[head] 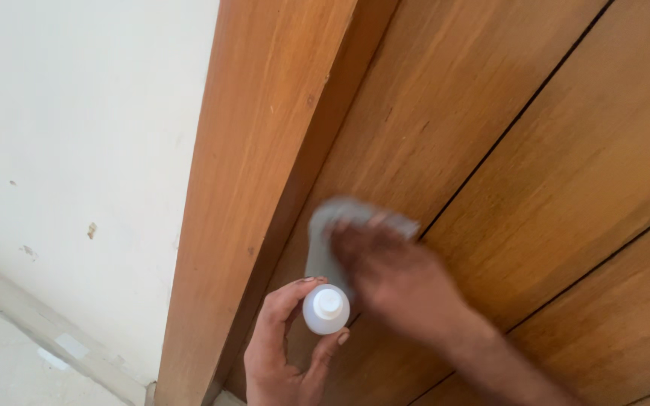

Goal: The person cleans a wooden surface by spraying a liquid from a white bottle onto a cloth and wiping the wood. The person repeatedly sprays the cloth and wipes the surface in a consistent motion.

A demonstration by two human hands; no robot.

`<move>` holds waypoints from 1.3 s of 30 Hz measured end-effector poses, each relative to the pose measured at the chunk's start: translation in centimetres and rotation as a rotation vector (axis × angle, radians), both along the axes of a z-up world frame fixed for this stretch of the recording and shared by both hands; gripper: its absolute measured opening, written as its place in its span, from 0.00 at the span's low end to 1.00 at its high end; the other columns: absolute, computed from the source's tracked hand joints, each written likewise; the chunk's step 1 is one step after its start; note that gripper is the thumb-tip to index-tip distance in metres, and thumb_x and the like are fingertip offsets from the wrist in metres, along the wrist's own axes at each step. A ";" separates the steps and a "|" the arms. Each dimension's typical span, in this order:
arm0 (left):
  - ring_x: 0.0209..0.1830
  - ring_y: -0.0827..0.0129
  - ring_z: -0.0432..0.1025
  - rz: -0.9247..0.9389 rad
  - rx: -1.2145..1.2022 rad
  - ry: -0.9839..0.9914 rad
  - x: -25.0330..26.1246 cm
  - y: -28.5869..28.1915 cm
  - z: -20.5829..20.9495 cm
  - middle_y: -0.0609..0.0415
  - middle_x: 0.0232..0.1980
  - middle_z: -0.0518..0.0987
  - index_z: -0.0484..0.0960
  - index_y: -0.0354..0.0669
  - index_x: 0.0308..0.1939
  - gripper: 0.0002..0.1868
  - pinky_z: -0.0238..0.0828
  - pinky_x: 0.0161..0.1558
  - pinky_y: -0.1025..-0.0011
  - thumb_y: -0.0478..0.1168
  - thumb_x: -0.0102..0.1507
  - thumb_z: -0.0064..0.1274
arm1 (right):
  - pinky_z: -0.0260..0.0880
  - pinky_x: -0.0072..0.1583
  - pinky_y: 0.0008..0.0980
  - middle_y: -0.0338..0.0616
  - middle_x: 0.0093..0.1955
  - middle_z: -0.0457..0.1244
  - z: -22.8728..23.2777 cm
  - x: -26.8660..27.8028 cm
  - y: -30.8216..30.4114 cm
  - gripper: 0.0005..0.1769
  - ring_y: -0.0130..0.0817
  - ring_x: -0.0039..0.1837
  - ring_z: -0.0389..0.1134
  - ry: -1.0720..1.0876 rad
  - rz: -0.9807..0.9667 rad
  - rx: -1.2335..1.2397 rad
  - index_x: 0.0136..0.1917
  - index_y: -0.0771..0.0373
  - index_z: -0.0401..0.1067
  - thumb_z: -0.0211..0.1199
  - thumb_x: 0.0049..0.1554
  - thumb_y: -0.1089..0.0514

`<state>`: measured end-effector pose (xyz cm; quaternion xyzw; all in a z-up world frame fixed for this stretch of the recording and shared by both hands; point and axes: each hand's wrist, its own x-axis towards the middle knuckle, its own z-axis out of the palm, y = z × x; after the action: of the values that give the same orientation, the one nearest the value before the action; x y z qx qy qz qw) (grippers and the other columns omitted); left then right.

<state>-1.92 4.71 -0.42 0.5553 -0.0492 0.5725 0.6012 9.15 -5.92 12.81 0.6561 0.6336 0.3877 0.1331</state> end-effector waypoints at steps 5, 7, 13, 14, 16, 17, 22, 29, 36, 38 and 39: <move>0.64 0.59 0.76 0.031 0.045 0.001 -0.1 -0.2 0.0 0.45 0.59 0.80 0.74 0.37 0.61 0.33 0.75 0.65 0.63 0.26 0.53 0.68 | 0.57 0.74 0.50 0.53 0.75 0.60 4.0 -0.7 1.2 0.31 0.45 0.77 0.58 -0.176 -0.132 0.387 0.71 0.67 0.68 0.61 0.55 0.56; 0.64 0.58 0.76 0.008 0.036 -0.016 -0.1 -0.3 0.0 0.44 0.60 0.79 0.74 0.37 0.62 0.33 0.75 0.66 0.62 0.26 0.54 0.68 | 0.56 0.76 0.50 0.52 0.76 0.59 2.7 0.1 1.8 0.33 0.46 0.79 0.57 -0.148 -0.140 0.339 0.72 0.67 0.66 0.61 0.55 0.55; 0.65 0.56 0.75 -0.013 0.031 -0.042 -0.5 0.0 -0.3 0.43 0.61 0.78 0.73 0.36 0.63 0.33 0.75 0.66 0.61 0.27 0.55 0.67 | 0.50 0.77 0.51 0.54 0.79 0.55 -5.7 1.5 1.2 0.37 0.44 0.79 0.54 0.098 0.113 -0.216 0.74 0.68 0.64 0.58 0.55 0.51; 0.65 0.56 0.76 -0.013 0.032 -0.037 -0.6 0.1 -0.3 0.43 0.61 0.78 0.73 0.36 0.63 0.33 0.75 0.66 0.61 0.27 0.55 0.67 | 0.51 0.78 0.49 0.53 0.79 0.55 -5.5 1.7 0.6 0.36 0.43 0.80 0.54 0.011 0.093 -0.213 0.74 0.67 0.64 0.58 0.55 0.51; 0.65 0.57 0.76 -0.008 0.030 -0.032 -0.5 0.0 -0.2 0.44 0.61 0.78 0.73 0.37 0.62 0.33 0.75 0.66 0.61 0.27 0.54 0.68 | 0.51 0.78 0.47 0.51 0.80 0.55 -3.6 1.9 -0.8 0.35 0.42 0.81 0.54 -0.161 0.051 -0.208 0.74 0.66 0.65 0.59 0.56 0.53; 0.64 0.57 0.76 -0.002 0.027 -0.033 -0.3 -0.1 -0.1 0.44 0.60 0.79 0.74 0.37 0.62 0.32 0.75 0.65 0.62 0.28 0.54 0.68 | 0.51 0.79 0.46 0.49 0.79 0.56 -2.2 1.8 -1.4 0.32 0.41 0.81 0.54 -0.127 0.001 -0.109 0.74 0.65 0.65 0.58 0.57 0.55; 0.62 0.58 0.78 0.036 0.088 -0.010 -0.2 -0.8 0.2 0.46 0.58 0.81 0.75 0.39 0.60 0.32 0.76 0.64 0.62 0.29 0.54 0.69 | 0.50 0.74 0.54 0.56 0.74 0.60 1.1 0.0 -3.4 0.30 0.49 0.77 0.57 -0.135 -0.177 0.327 0.68 0.70 0.69 0.60 0.53 0.57; 0.63 0.56 0.78 0.021 0.139 -0.014 0.2 -2.7 0.4 0.48 0.57 0.83 0.76 0.41 0.59 0.31 0.75 0.64 0.61 0.31 0.53 0.70 | 0.58 0.75 0.54 0.51 0.67 0.66 -6.2 1.3 -7.3 0.22 0.47 0.73 0.62 0.147 -0.043 -0.359 0.61 0.67 0.72 0.62 0.56 0.55; 0.62 0.58 0.78 -0.001 0.138 0.026 0.5 -3.6 0.6 0.47 0.58 0.83 0.76 0.42 0.59 0.32 0.78 0.61 0.62 0.31 0.53 0.70 | 0.59 0.72 0.52 0.56 0.72 0.61 0.5 0.1 -11.6 0.29 0.51 0.74 0.61 -0.216 -0.220 0.302 0.70 0.66 0.65 0.58 0.55 0.59; 0.64 0.57 0.78 -0.046 0.115 0.033 0.5 -4.1 0.6 0.46 0.59 0.82 0.75 0.42 0.60 0.31 0.76 0.61 0.61 0.30 0.54 0.69 | 0.59 0.72 0.51 0.56 0.74 0.59 -1.0 0.2 -12.2 0.33 0.50 0.75 0.60 -0.144 -0.343 0.288 0.72 0.66 0.63 0.57 0.54 0.59; 0.64 0.56 0.77 -0.067 0.102 0.035 0.5 -4.3 0.6 0.46 0.59 0.82 0.75 0.42 0.60 0.31 0.75 0.62 0.61 0.30 0.54 0.69 | 0.60 0.71 0.49 0.56 0.73 0.59 -2.9 0.3 -11.9 0.34 0.47 0.74 0.60 0.001 -0.393 0.160 0.73 0.68 0.63 0.58 0.53 0.61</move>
<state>-1.45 0.45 0.21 0.5933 -0.0865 0.5390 0.5916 9.42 -17.87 9.93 0.7758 0.4605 0.4032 0.1534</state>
